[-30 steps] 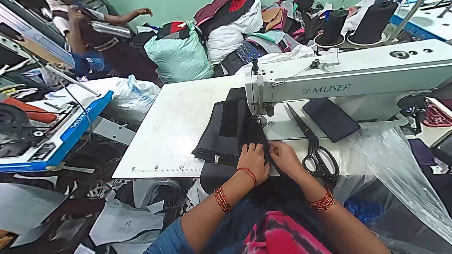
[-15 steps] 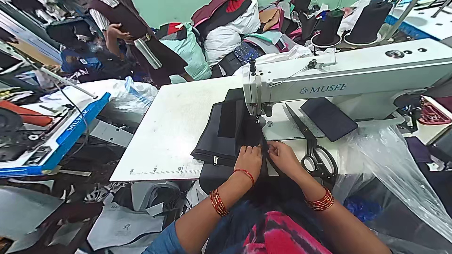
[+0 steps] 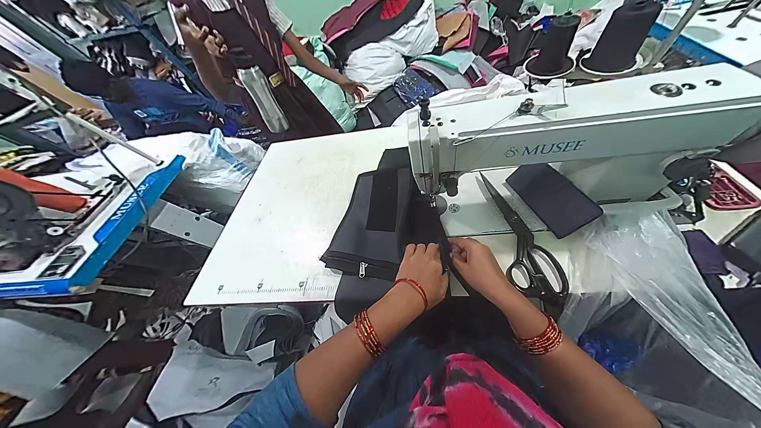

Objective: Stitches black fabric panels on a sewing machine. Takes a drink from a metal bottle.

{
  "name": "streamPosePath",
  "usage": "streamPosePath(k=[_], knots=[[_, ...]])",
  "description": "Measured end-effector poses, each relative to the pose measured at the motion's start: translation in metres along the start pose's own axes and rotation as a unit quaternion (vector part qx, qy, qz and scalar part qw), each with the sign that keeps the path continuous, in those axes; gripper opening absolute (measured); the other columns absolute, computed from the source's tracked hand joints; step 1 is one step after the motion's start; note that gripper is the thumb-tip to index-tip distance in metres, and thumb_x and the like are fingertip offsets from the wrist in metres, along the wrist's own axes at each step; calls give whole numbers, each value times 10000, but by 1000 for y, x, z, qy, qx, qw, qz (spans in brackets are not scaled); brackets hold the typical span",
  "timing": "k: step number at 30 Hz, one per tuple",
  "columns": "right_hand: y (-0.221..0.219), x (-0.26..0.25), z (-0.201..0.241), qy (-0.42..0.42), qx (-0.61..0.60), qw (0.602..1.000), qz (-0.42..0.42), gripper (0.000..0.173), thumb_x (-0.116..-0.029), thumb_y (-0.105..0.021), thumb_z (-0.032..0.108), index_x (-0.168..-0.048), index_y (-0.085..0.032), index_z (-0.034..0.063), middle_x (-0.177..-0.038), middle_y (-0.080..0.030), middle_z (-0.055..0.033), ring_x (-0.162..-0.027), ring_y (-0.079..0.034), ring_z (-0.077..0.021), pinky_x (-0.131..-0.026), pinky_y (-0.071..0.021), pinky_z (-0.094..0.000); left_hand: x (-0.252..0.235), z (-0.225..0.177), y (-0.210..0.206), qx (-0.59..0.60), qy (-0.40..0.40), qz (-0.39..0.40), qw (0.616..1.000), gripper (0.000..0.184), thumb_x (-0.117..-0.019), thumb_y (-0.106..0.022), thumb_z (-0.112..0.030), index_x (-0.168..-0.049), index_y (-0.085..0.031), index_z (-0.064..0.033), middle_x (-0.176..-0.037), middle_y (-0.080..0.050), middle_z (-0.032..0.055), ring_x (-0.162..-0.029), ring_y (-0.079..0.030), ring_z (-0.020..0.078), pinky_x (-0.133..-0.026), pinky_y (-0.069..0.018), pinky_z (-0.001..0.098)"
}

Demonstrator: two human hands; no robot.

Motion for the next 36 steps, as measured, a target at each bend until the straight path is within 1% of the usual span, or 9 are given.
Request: streamPosePath(k=[3,6,9,14,19,23,31,34,36], knots=[[0,0,0,-1,0,1000,0,398,-1020,-525,69,-1407,-585,-4,-1162,-690,-174,-1001,-658,-239,-944,-508,-370,-3,2,2,25,3,-13,1000,567,-1083,-416,-351,-1490,-470,38,-1519,-484,215,-1397,-462,367,-1155,-300,541],[0,0,0,-4,1,1000,-1,405,-1014,-530,62,-1410,-582,-2,-1152,-692,-169,-993,-657,-237,-936,-509,-372,-6,0,4,37,9,-11,999,498,-1082,-394,-249,-1459,-501,58,-1483,-519,234,-1373,-496,366,-1147,-324,518],[0,-1,-1,-6,-5,1000,-3,404,-1009,-537,61,-1405,-583,-6,-1149,-690,-174,-990,-657,-243,-935,-511,-383,-8,0,4,45,20,-13,999,472,-1081,-373,-163,-1477,-465,76,-1458,-531,258,-1357,-516,373,-1142,-339,509],[-2,0,0,-9,-2,1000,-5,403,-1014,-528,64,-1407,-580,-8,-1142,-691,-171,-982,-656,-237,-929,-508,-373,-7,9,7,107,16,-11,994,464,-1070,-402,-141,-1490,-470,46,-1414,-557,265,-1329,-535,386,-1144,-338,533],[-9,0,4,-6,-64,998,-4,395,-992,-514,21,-1377,-591,-24,-1000,-684,-133,-816,-610,-155,-788,-503,-304,-5,11,9,118,-4,-15,993,449,-1071,-405,-131,-1476,-492,42,-1385,-569,266,-1314,-538,387,-1146,-333,523],[-10,2,4,-13,-77,997,-8,410,-998,-505,15,-1400,-569,-30,-1017,-684,-138,-807,-609,-148,-779,-505,-294,-8,7,5,83,-12,-5,996,434,-1068,-406,-118,-1449,-509,60,-1417,-552,258,-1332,-527,382,-1146,-333,519],[-11,5,3,-16,-74,997,-33,386,-984,-533,13,-1361,-596,-42,-1030,-675,-151,-828,-611,-156,-788,-512,-297,-6,5,5,87,-48,-14,995,394,-1063,-410,-112,-1364,-580,76,-1400,-564,249,-1319,-531,378,-1133,-338,511],[-12,7,3,-15,-63,997,-38,386,-985,-540,21,-1362,-599,-38,-1086,-670,-173,-868,-623,-175,-819,-516,-302,-6,7,3,94,-58,-25,994,396,-1066,-403,-118,-1361,-585,74,-1397,-568,247,-1318,-534,375,-1137,-337,512],[-13,8,1,-16,-71,996,-44,384,-978,-544,19,-1353,-606,-35,-1085,-672,-168,-865,-624,-165,-812,-515,-290,-5,7,3,93,-63,-31,993,402,-1069,-395,-122,-1369,-580,70,-1393,-571,243,-1311,-539,373,-1128,-345,511]])
Point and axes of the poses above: each hand's wrist, its own x-axis away from the middle knuckle, its own y-axis out of the back of the hand, z = x × y, the point moved 6 cm from there along -x, towards the middle knuckle
